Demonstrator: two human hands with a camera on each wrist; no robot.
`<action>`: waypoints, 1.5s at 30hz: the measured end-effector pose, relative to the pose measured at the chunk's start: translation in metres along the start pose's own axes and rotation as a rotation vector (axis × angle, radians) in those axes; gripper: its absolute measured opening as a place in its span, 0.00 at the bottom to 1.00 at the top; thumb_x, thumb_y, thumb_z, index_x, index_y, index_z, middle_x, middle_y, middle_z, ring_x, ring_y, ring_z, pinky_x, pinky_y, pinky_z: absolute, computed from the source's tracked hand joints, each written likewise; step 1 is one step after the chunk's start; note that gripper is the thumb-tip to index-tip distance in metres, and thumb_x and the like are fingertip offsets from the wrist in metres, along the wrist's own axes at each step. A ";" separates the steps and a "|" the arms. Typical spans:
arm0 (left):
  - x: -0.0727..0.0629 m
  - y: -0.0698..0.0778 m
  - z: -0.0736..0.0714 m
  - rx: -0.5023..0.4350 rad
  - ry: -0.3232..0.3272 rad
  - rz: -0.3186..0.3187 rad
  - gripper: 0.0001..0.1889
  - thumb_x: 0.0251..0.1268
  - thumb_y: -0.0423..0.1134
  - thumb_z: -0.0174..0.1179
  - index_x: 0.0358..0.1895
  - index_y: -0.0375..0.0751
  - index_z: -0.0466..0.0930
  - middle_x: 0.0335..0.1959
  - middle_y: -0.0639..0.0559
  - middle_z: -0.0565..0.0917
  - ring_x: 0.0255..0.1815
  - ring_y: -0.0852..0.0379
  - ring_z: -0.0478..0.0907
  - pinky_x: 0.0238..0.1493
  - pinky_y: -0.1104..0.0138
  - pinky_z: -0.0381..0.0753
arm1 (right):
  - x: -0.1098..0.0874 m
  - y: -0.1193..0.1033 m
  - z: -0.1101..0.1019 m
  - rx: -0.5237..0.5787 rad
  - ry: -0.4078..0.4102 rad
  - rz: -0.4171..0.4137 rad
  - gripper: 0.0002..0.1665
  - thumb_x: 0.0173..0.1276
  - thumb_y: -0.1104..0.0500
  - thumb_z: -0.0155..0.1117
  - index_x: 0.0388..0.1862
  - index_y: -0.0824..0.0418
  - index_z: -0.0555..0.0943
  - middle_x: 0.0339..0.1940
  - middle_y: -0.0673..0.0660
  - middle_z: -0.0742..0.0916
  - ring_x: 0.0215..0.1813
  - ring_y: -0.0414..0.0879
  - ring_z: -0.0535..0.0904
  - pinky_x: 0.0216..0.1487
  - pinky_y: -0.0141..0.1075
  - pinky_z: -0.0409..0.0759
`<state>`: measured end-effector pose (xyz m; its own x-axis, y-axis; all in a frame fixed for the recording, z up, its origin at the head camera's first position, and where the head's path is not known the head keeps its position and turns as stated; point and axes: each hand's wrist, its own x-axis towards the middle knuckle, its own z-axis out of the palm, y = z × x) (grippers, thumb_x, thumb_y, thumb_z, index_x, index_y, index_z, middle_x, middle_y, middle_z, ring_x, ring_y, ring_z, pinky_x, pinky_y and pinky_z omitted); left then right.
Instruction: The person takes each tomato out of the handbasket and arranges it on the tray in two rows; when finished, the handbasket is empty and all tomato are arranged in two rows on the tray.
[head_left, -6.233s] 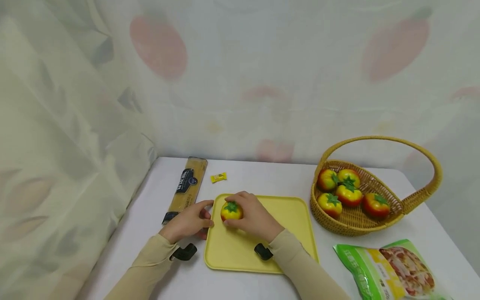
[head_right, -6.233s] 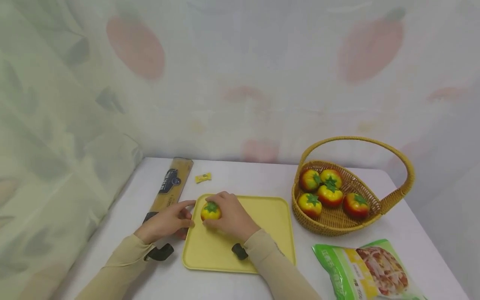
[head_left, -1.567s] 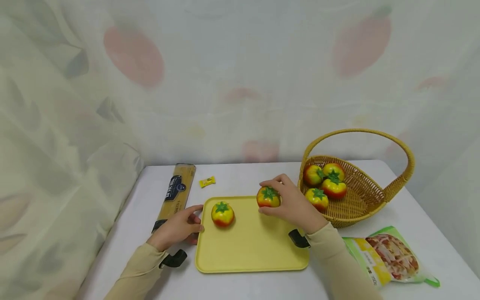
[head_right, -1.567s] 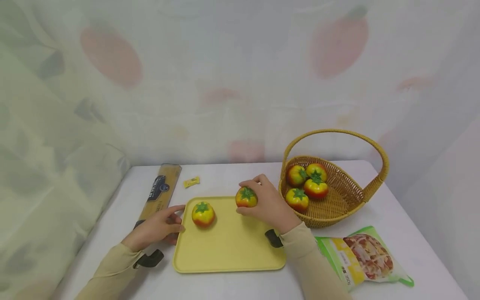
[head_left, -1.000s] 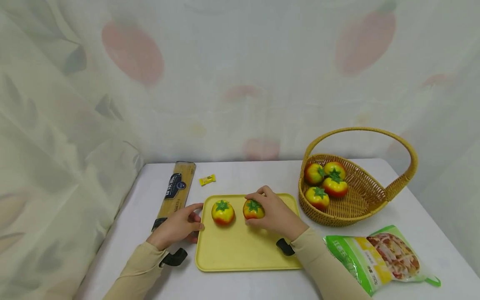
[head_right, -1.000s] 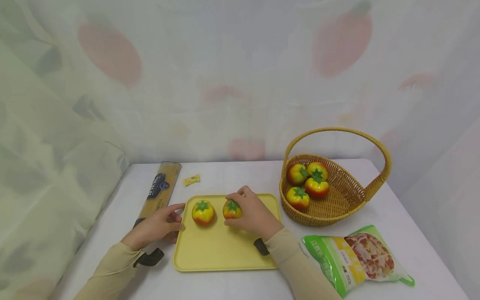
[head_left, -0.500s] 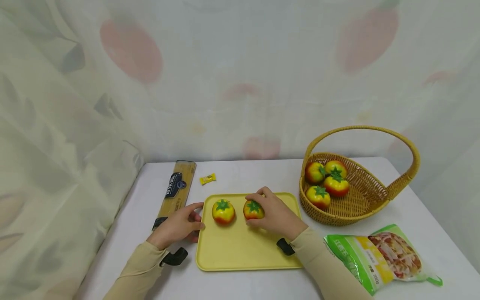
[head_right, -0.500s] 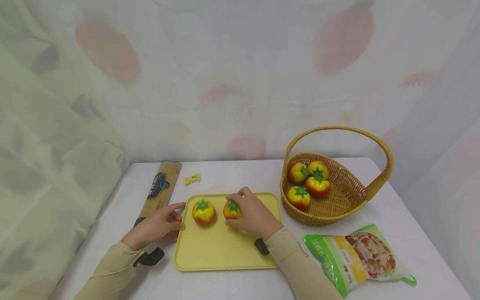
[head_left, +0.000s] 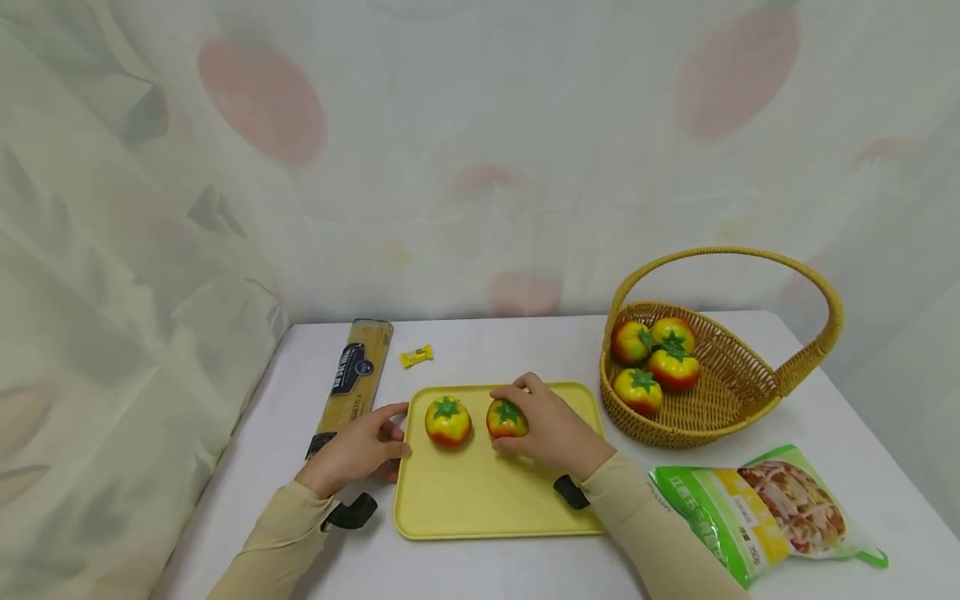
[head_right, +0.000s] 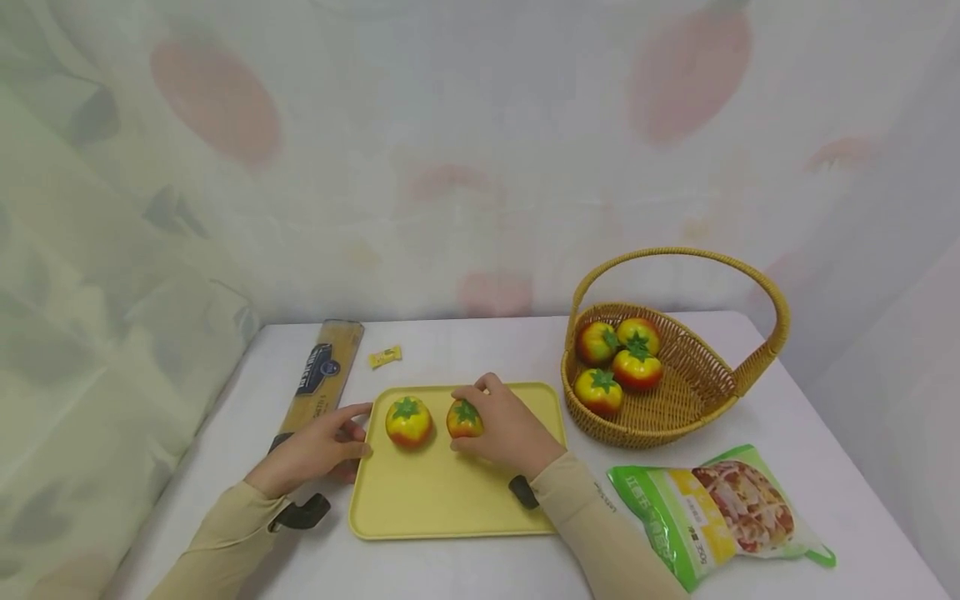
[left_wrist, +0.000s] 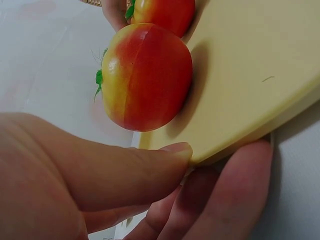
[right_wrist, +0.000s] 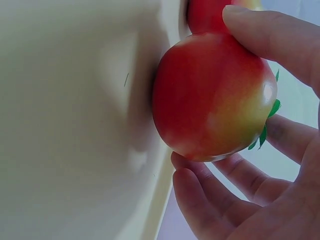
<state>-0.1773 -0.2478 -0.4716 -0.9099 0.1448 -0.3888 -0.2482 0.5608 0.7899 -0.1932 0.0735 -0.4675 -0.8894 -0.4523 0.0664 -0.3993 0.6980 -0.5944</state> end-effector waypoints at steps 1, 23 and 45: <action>0.000 0.000 0.000 0.000 -0.001 0.001 0.37 0.72 0.30 0.68 0.82 0.44 0.67 0.48 0.43 0.78 0.36 0.50 0.84 0.37 0.59 0.93 | 0.000 0.000 0.000 0.001 -0.001 -0.002 0.41 0.64 0.46 0.85 0.75 0.49 0.80 0.59 0.53 0.78 0.53 0.47 0.81 0.57 0.43 0.86; 0.004 0.002 -0.001 0.005 -0.018 0.011 0.38 0.73 0.31 0.69 0.83 0.44 0.66 0.50 0.42 0.78 0.37 0.50 0.84 0.39 0.58 0.93 | -0.002 -0.002 -0.010 -0.032 -0.009 0.007 0.49 0.64 0.43 0.84 0.81 0.48 0.74 0.66 0.56 0.77 0.58 0.51 0.82 0.63 0.48 0.87; 0.007 -0.004 -0.002 0.065 -0.033 -0.005 0.40 0.73 0.35 0.70 0.84 0.40 0.62 0.50 0.42 0.78 0.37 0.51 0.82 0.39 0.58 0.93 | -0.082 0.041 -0.126 -0.132 0.221 0.116 0.39 0.74 0.40 0.75 0.76 0.57 0.77 0.70 0.61 0.80 0.65 0.60 0.82 0.65 0.58 0.84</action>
<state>-0.1837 -0.2508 -0.4762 -0.8970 0.1677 -0.4090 -0.2300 0.6131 0.7558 -0.1647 0.2092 -0.3969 -0.9519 -0.2436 0.1859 -0.3050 0.8109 -0.4993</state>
